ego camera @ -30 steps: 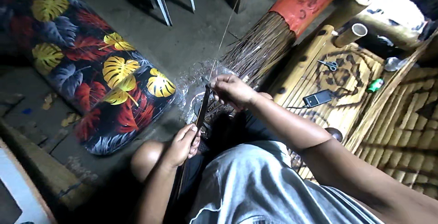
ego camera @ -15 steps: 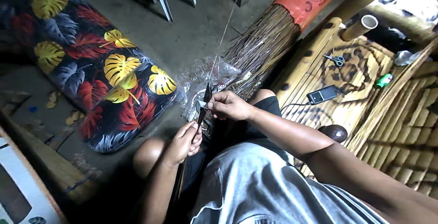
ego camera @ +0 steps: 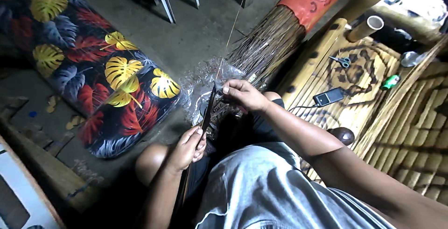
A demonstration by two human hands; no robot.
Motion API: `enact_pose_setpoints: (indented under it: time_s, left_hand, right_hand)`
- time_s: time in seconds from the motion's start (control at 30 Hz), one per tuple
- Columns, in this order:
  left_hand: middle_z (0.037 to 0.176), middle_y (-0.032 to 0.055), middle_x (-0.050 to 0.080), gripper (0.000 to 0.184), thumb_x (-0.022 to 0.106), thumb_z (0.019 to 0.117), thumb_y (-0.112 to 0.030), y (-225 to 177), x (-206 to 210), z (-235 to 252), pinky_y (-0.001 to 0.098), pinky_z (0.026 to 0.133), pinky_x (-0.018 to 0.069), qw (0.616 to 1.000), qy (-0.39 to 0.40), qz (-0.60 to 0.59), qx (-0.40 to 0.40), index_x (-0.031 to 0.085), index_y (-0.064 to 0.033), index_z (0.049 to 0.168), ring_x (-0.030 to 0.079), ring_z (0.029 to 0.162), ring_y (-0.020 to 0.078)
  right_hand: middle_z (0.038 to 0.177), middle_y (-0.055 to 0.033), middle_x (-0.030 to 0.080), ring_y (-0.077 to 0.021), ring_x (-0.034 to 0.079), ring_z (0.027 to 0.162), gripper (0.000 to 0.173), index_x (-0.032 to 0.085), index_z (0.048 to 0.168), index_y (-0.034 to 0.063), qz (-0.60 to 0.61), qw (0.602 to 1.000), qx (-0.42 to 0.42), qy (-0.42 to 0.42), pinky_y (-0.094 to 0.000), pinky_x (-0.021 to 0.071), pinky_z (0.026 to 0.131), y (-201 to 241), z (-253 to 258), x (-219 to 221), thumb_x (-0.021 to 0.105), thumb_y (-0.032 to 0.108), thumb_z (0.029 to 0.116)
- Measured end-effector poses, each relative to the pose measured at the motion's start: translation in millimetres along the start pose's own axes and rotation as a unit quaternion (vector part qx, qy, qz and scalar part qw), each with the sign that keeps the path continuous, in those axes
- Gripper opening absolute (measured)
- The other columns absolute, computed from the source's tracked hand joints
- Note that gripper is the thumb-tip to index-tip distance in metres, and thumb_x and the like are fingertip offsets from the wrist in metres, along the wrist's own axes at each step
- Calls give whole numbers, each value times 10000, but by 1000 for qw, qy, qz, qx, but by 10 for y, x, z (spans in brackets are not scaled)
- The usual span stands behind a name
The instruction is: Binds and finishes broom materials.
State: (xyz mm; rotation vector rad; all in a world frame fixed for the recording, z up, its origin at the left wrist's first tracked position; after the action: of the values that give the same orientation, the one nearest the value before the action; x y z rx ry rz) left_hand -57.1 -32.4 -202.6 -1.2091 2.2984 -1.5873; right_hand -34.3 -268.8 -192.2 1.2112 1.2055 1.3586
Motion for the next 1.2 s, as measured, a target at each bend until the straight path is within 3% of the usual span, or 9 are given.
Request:
enact_pose_setpoints:
  time_s: [0.1, 0.27, 0.53, 0.67, 1.0, 1.1, 1.2]
  left_hand:
    - [631, -70, 403, 341, 257, 1111, -254, -10, -4, 12, 148, 386, 336, 1000, -15, -8, -1, 525, -131, 938, 358, 429, 17]
    - [627, -76, 419, 345, 250, 1107, -233, -8, -30, 13, 145, 390, 347, 999, -35, -24, 0, 526, -130, 927, 369, 432, 10]
    - [636, -77, 397, 346, 245, 1116, -265, -18, -5, 3, 144, 383, 339, 1000, -9, -19, 5, 518, -136, 948, 358, 430, 10]
    - [636, -73, 399, 345, 242, 1115, -254, -19, 1, -7, 144, 385, 337, 1000, -4, -16, 7, 521, -138, 948, 359, 432, 13]
    - [636, -70, 400, 337, 259, 1114, -259, 7, 1, -7, 149, 385, 344, 1000, -1, -9, -3, 521, -133, 945, 362, 429, 18]
    - [638, -71, 405, 332, 263, 1112, -260, 5, -10, -3, 147, 385, 347, 1000, -9, 2, 0, 521, -130, 948, 365, 430, 14]
    - [635, -69, 410, 327, 270, 1112, -262, -6, -7, 20, 148, 389, 349, 1000, -19, 7, 3, 523, -129, 952, 371, 433, 15]
  right_hand:
    - [736, -80, 654, -143, 597, 553, 269, 647, 1023, -2, -2, 997, 52, 63, -296, 513, 487, -35, -161, 349, 480, 203, 1072]
    - [713, -41, 650, -96, 604, 576, 286, 640, 960, -2, 8, 983, 63, 170, -254, 515, 529, -186, -308, 789, 478, 204, 1075]
    - [700, -59, 637, -107, 572, 524, 274, 649, 929, 8, -11, 997, -8, 82, -255, 482, 458, -82, -166, 540, 503, 201, 1059]
    - [707, -34, 639, -92, 582, 554, 254, 648, 942, 4, -3, 997, -27, 76, -255, 489, 494, -99, -85, 389, 511, 179, 1063]
    - [713, -17, 647, -93, 593, 562, 253, 639, 992, 29, 50, 998, 28, -41, -255, 513, 510, -167, 41, 24, 460, 188, 1075]
    - [725, -28, 650, -96, 582, 555, 252, 639, 987, 24, 32, 999, 26, -23, -252, 495, 496, -107, 16, 22, 467, 187, 1073]
    - [700, -67, 639, -124, 562, 508, 268, 658, 977, 12, 4, 998, 47, 30, -271, 470, 445, -83, -145, 291, 497, 212, 1057]
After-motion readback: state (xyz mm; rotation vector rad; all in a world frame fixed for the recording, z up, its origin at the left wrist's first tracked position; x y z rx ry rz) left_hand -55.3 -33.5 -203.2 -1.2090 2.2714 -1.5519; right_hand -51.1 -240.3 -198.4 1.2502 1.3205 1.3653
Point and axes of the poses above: each hand's wrist, its own z-axis towards the middle knuckle, its own x-axis out of the palm, y = z × x, the point moved 6 cm from there along z, towards the middle knuckle
